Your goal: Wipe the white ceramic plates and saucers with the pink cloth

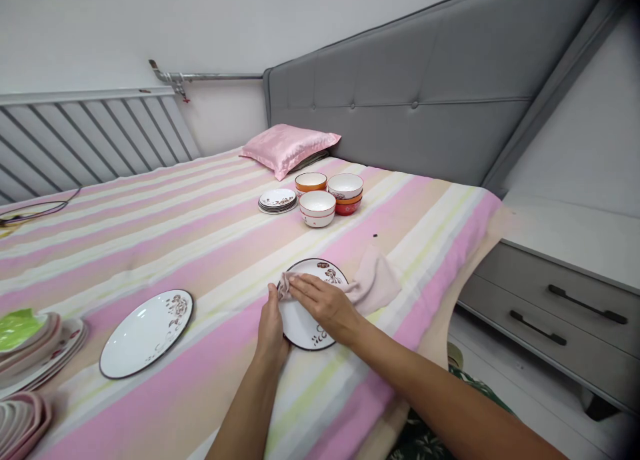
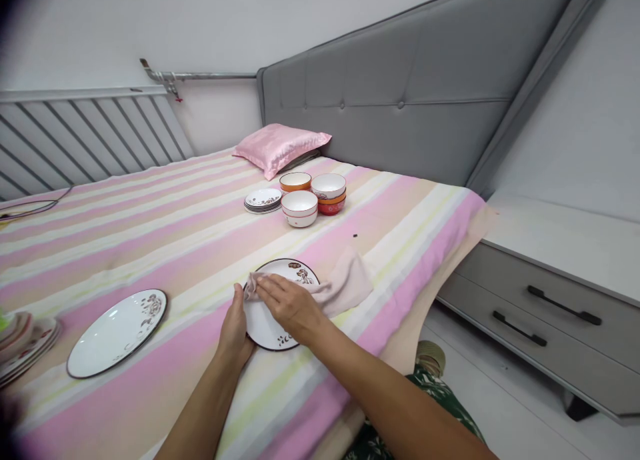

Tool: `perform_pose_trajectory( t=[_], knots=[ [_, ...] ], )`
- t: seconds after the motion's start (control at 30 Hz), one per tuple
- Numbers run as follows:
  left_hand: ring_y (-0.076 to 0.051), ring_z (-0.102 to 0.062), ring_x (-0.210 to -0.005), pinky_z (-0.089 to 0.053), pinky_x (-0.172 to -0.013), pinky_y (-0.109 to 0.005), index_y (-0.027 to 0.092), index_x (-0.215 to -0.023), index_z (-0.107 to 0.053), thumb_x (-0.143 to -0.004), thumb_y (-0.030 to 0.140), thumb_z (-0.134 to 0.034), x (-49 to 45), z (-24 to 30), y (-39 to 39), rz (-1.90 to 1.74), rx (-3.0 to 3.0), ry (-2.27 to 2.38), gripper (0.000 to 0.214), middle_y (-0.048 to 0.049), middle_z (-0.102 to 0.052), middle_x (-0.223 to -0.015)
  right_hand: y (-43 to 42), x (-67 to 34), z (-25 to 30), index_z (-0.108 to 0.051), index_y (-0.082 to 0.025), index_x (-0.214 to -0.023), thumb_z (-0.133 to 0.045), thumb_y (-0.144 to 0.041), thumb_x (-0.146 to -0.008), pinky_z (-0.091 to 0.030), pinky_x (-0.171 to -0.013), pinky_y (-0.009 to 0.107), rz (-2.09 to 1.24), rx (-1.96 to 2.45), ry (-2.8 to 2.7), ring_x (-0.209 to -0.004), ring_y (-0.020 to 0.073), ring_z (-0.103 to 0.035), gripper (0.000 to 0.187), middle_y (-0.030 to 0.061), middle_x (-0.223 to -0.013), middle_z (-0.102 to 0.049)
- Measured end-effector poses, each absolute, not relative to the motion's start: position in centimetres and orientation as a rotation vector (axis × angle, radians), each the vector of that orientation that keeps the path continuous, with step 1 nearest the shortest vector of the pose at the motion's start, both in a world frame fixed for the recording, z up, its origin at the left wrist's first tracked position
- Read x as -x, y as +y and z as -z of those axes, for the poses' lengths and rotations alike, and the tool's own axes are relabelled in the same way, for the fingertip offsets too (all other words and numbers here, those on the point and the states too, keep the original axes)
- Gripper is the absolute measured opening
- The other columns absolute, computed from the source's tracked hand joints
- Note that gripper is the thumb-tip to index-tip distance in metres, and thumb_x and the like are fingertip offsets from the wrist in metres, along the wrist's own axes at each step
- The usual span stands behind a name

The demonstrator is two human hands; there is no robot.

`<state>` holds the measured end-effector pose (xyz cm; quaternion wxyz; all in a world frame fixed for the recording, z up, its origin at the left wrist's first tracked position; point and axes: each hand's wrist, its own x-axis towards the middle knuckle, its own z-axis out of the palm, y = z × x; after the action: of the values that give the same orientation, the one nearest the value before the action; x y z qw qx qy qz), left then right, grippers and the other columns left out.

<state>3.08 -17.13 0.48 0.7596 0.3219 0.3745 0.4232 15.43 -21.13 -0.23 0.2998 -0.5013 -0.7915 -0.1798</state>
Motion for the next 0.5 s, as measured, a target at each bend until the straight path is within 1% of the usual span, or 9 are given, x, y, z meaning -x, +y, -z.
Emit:
perform_pose_trajectory(
  t=[0.17,0.27,0.33,0.4,0.5],
  knots=[
    [-0.023,-0.064,-0.089,-0.051,-0.077,-0.032,0.014,-0.106,-0.061,-0.078,0.050,-0.050,-3.1,-0.5,-17.3,-0.920,-0.746,0.841,0.046,-0.0132,-0.069,-0.097,-21.1,-16.7,0.1,-0.050,-0.012,-0.120,-0.036,-0.006,-0.087,-0.043,-0.094,0.033,0.469,1.508,-2.010,-0.116,0.0197,-0.041,0.037,0.0066,-0.126,-0.051],
    [-0.024,-0.064,-0.091,-0.051,-0.078,-0.033,0.014,-0.106,-0.061,-0.077,0.052,-0.051,-3.0,-0.5,-17.4,-0.920,-0.767,0.858,0.048,-0.0138,-0.067,-0.101,-21.4,-17.2,-0.2,-0.053,-0.014,-0.117,-0.039,-0.008,-0.087,-0.045,-0.089,0.032,0.408,1.594,-1.927,-0.109,0.0187,-0.045,0.034,0.0062,-0.122,-0.054],
    [-0.024,-0.064,-0.090,-0.052,-0.077,-0.033,0.014,-0.105,-0.062,-0.076,0.053,-0.051,-3.0,-0.5,-17.4,-0.914,-0.769,0.871,0.050,-0.0141,-0.067,-0.101,-21.6,-17.4,-0.5,-0.055,-0.016,-0.112,-0.042,-0.009,-0.086,-0.046,-0.084,0.032,0.361,1.664,-1.893,-0.103,0.0189,-0.047,0.031,0.0060,-0.118,-0.057],
    [-0.025,-0.064,-0.089,-0.052,-0.076,-0.034,0.014,-0.104,-0.062,-0.076,0.054,-0.051,-2.9,-0.4,-17.4,-0.906,-0.766,0.889,0.050,-0.0142,-0.068,-0.100,-21.9,-17.6,-0.6,-0.058,-0.017,-0.105,-0.044,-0.005,-0.082,-0.046,-0.077,0.032,0.312,1.763,-1.875,-0.095,0.0197,-0.049,0.029,0.0061,-0.111,-0.060],
    [-0.025,-0.065,-0.087,-0.053,-0.074,-0.035,0.014,-0.103,-0.062,-0.074,0.055,-0.052,-2.9,-0.3,-17.3,-0.901,-0.753,0.925,0.051,-0.0147,-0.068,-0.098,-22.2,-17.8,-0.7,-0.061,-0.018,-0.092,-0.046,0.000,-0.075,-0.043,-0.067,0.030,0.204,1.942,-1.856,-0.085,0.0200,-0.050,0.028,0.0064,-0.094,-0.063]
  ],
)
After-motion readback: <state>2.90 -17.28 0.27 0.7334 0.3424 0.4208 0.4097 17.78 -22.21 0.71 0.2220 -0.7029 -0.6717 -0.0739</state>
